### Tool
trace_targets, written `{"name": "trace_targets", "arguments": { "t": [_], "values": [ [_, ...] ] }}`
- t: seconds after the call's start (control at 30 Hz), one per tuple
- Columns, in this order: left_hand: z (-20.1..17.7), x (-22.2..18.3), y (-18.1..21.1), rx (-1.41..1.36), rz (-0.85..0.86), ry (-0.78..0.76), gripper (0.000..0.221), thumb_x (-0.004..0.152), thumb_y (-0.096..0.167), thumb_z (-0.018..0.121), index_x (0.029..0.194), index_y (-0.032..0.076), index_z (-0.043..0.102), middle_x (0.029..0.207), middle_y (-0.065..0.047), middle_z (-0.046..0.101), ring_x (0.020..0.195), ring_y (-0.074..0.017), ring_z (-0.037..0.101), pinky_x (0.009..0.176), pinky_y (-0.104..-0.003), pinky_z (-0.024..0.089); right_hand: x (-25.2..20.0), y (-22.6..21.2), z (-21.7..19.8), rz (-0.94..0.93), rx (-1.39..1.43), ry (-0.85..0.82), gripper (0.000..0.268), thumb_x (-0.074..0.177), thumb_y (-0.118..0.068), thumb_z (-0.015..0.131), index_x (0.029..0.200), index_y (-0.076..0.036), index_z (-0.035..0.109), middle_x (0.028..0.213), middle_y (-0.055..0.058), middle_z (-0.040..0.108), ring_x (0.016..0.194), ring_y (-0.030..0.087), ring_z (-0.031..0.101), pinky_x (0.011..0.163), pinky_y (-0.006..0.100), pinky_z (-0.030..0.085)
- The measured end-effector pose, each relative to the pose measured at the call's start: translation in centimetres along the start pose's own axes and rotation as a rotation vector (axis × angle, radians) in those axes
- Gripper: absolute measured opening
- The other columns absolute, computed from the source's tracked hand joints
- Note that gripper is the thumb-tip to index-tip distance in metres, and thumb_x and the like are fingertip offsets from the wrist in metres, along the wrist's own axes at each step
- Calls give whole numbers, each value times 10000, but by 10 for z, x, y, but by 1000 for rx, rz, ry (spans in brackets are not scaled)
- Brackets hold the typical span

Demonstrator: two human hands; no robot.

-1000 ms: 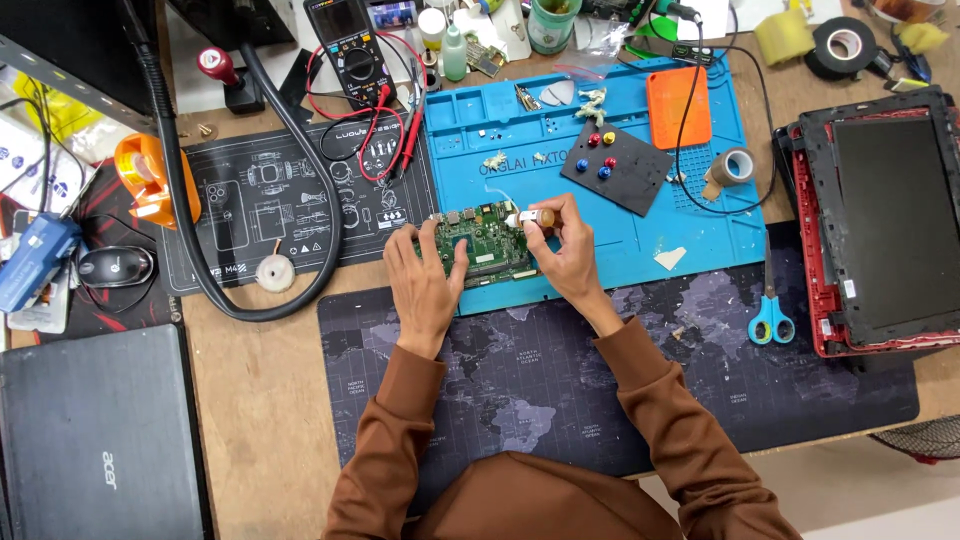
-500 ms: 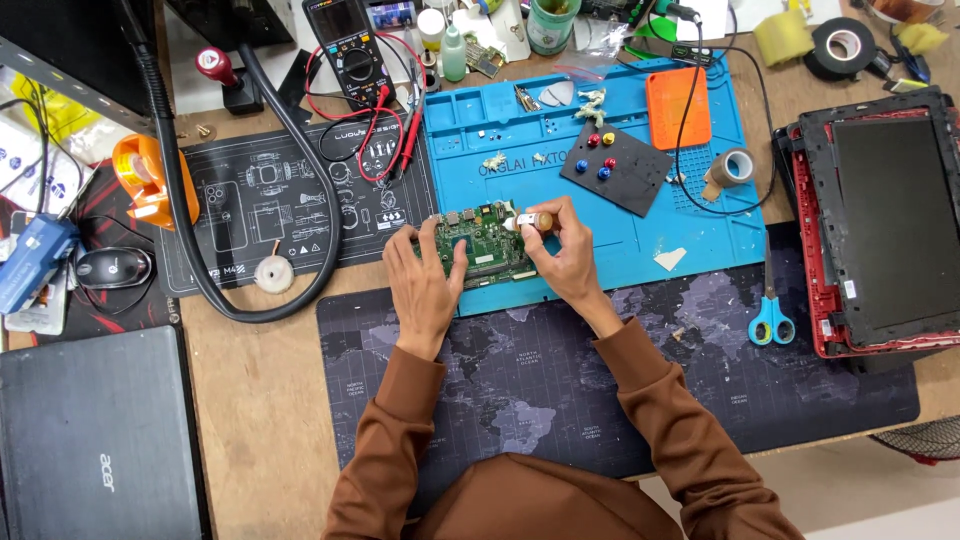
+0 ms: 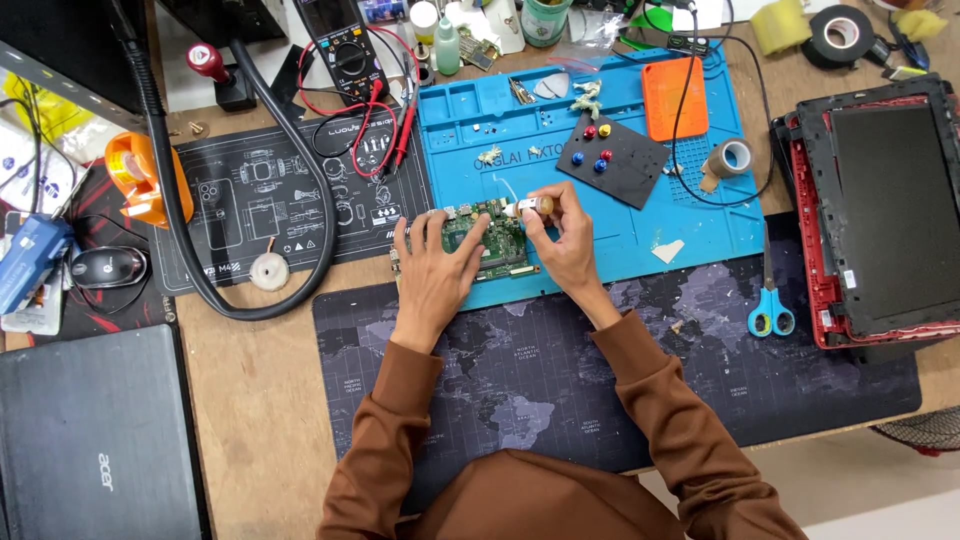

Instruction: Disassembling a laptop and performing component-level repair on the motherboard using a heat gun and tweezers

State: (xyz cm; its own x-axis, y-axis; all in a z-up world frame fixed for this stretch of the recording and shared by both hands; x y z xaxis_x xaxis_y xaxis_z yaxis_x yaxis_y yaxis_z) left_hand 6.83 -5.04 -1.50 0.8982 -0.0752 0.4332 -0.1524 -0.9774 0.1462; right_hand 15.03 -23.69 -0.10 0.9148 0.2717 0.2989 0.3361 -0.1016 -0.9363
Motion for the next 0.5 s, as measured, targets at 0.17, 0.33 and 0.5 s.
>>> {"name": "trace_targets", "arguments": {
  "t": [0.17,0.33,0.5],
  "values": [
    [4,0,-2,24,2,-61,282,1051,444,481,1295,387,609,1260,-100,476,1255,-303,436,1136,-614,253,0,3,-1,-1,-6,-8,161,1039,-148,620,1145,-36,575,786,114,569,749,161,616,683,352,550],
    [8,0,-6,-121,-51,-17,272,1032,404,563,1258,253,556,1239,-122,457,1227,-319,436,1116,-592,266,-1,11,-3,-8,5,3,146,1050,-140,607,1151,-39,575,793,125,590,760,167,622,683,362,549],
    [-7,5,-5,-276,-144,31,258,1011,255,632,1198,161,481,1179,-98,466,1148,-280,518,1119,-525,309,-1,10,-2,3,27,11,127,1045,-127,610,1137,-45,581,801,138,599,761,173,632,692,358,544]
  ]
}}
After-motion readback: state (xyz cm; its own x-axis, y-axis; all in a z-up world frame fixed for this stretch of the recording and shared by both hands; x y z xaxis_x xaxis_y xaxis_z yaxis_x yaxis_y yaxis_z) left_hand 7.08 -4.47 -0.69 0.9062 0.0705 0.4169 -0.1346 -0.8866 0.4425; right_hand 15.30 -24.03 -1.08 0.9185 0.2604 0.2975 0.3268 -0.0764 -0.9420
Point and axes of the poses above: each hand's wrist, its own x-axis towards the middle knuckle, its own z-axis out of the palm, y = z × x, the point moved 3 cm from there along x, towards the middle knuckle
